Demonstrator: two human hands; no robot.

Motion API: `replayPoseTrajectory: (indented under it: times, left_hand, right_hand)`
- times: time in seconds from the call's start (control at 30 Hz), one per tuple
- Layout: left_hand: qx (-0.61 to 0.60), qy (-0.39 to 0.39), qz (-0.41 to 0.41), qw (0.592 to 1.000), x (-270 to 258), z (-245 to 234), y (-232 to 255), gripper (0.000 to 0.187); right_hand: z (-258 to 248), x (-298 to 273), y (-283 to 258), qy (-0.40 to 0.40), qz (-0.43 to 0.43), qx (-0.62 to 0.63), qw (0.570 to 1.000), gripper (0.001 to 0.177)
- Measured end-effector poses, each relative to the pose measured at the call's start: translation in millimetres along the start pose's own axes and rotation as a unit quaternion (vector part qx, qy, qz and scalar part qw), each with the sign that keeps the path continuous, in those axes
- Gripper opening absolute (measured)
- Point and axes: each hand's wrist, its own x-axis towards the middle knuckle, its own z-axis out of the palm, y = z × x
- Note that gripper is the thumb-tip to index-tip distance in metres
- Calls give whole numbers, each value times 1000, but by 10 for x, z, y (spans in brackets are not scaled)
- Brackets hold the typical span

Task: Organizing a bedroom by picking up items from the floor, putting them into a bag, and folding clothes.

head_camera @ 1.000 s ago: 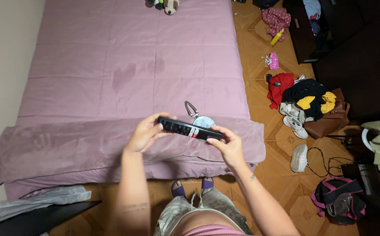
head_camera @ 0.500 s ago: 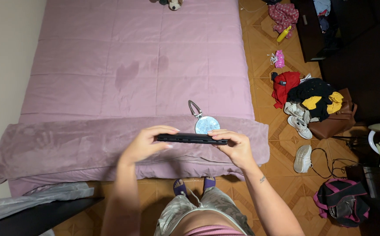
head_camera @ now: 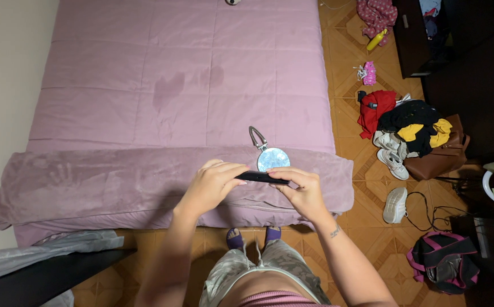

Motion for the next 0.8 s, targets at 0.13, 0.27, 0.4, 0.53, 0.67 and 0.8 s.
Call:
replayPoseTrajectory:
  times: [0.13, 0.27, 0.4, 0.53, 0.67, 0.8]
  left_hand:
    - [-17, -21, -27, 999, -26, 3, -61, 31]
    - [-37, -22, -33, 998, -47, 56, -150, 31]
    - [-33, -26, -47, 998, -71, 125, -239, 33]
    - [17, 31, -86, 996, 5, 78, -370, 46]
    - [-85, 148, -202, 964, -319, 569, -963, 91]
    - [-221, 122, -370, 894, -774, 1320, -1250, 92]
  right_hand:
    - [63, 18, 11, 2, -13, -23, 1000, 24]
    - [112, 25, -7, 0, -34, -45, 998, 22]
    - [185, 36, -9, 6, -32, -69, 997, 23]
    - [395, -51, 640, 54, 161, -19, 985, 34]
    - [756, -250, 1719, 153, 375, 229, 885, 45]
    - [1251, -595, 2653, 239, 525, 380, 723, 65]
